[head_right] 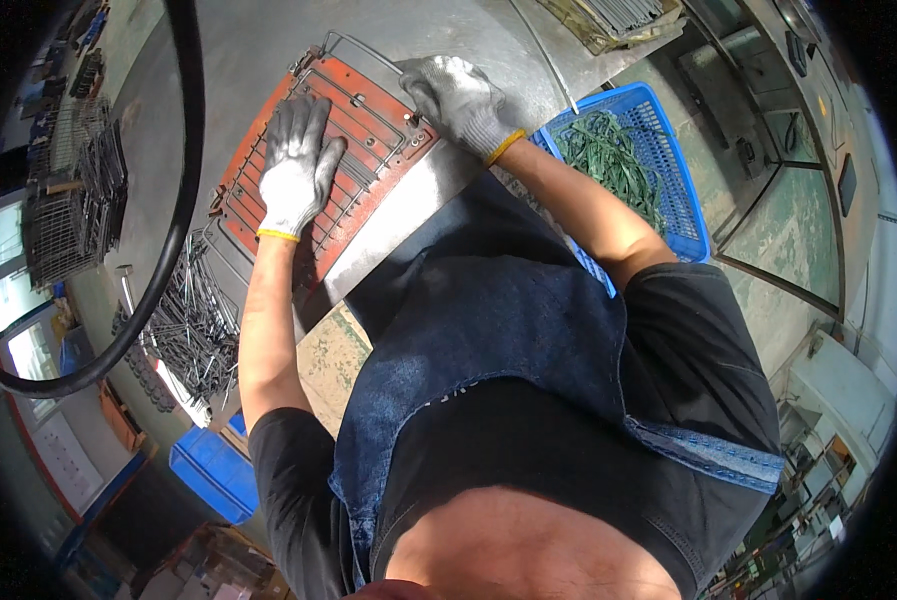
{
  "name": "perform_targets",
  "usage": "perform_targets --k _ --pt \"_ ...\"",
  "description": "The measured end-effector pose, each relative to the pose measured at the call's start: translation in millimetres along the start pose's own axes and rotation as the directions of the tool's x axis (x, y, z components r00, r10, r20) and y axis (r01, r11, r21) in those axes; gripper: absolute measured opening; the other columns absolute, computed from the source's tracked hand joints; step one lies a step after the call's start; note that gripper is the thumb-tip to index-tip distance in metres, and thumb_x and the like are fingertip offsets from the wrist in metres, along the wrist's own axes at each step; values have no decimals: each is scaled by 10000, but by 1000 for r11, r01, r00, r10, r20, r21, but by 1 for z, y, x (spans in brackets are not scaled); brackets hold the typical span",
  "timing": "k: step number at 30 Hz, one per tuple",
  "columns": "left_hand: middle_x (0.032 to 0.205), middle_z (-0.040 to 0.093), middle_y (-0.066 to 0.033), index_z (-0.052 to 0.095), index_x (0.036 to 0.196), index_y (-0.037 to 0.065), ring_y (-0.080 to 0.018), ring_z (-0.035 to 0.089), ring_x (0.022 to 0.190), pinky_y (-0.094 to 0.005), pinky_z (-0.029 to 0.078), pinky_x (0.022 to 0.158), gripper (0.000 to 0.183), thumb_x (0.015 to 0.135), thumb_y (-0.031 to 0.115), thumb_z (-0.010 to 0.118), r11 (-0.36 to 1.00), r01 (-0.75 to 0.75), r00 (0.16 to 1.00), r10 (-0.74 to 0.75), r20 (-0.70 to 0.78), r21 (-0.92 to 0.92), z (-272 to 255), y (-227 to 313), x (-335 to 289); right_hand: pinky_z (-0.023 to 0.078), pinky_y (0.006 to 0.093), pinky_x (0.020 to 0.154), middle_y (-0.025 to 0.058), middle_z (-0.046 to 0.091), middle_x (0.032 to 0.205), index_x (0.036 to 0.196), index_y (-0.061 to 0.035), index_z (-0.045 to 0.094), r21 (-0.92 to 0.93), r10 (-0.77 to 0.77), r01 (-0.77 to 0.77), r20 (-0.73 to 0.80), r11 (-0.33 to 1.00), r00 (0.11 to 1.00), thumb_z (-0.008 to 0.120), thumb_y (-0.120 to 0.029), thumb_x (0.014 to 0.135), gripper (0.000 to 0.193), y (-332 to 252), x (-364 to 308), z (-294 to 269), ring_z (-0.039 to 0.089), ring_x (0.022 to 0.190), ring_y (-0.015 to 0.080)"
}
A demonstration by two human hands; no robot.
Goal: Placing metal rods into a red jig to assemble a grid-like component.
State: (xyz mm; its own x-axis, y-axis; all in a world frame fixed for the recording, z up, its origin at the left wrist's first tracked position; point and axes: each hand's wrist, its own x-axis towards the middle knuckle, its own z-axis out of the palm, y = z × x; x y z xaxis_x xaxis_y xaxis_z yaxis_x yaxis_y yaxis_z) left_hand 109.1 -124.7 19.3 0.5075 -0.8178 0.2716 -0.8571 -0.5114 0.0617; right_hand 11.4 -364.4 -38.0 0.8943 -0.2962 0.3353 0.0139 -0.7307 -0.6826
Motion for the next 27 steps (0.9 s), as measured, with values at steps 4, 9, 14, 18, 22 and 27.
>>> perform_targets --k 4,9,14,18,22,27 --pt "1413 405 -179 451 1348 79 -410 301 1351 -505 225 1130 568 898 414 540 999 50 998 -50 35 8 -3 1 -9 493 418 814 105 622 983 1031 -188 668 -30 12 -13 -31 999 999 576 -310 891 208 -11 -1 -2 598 943 293" --pt "1372 445 -168 465 1335 89 -413 352 1305 -508 239 1121 558 890 416 547 998 53 997 -51 -55 31 8 8 6 482 401 850 84 621 1018 1064 -205 660 -114 -78 70 -68 991 995 569 -314 893 222 -18 -3 -9 593 964 281" --pt "1335 473 -158 501 1302 99 -383 366 1293 -497 259 1104 502 887 377 548 998 56 996 -58 64 30 -20 -5 -15 478 398 868 80 620 1040 1096 -202 648 -147 -25 37 77 988 997 553 -317 902 246 -22 1 -19 588 987 280" --pt "1352 448 -193 480 1318 63 -396 353 1295 -481 245 1099 502 914 359 505 991 108 993 -111 37 72 -21 -4 -22 473 412 878 102 618 1041 1111 -190 642 -212 106 -42 299 976 948 528 -329 913 267 -43 11 -39 585 995 296" --pt "1333 438 -138 483 1294 104 -353 382 1250 -501 289 1058 520 856 367 577 989 139 989 -141 47 49 -13 12 -4 467 426 885 122 614 1034 1125 -174 634 -273 195 -78 433 959 880 502 -350 925 298 -47 12 -44 583 998 304" --pt "1310 451 -162 469 1312 85 -360 388 1245 -492 269 1090 543 848 344 580 998 13 1000 -12 -20 65 -17 2 -18 469 418 871 127 605 1032 1110 -151 633 -181 128 -76 295 980 947 500 -358 924 308 -17 3 -18 582 990 307"
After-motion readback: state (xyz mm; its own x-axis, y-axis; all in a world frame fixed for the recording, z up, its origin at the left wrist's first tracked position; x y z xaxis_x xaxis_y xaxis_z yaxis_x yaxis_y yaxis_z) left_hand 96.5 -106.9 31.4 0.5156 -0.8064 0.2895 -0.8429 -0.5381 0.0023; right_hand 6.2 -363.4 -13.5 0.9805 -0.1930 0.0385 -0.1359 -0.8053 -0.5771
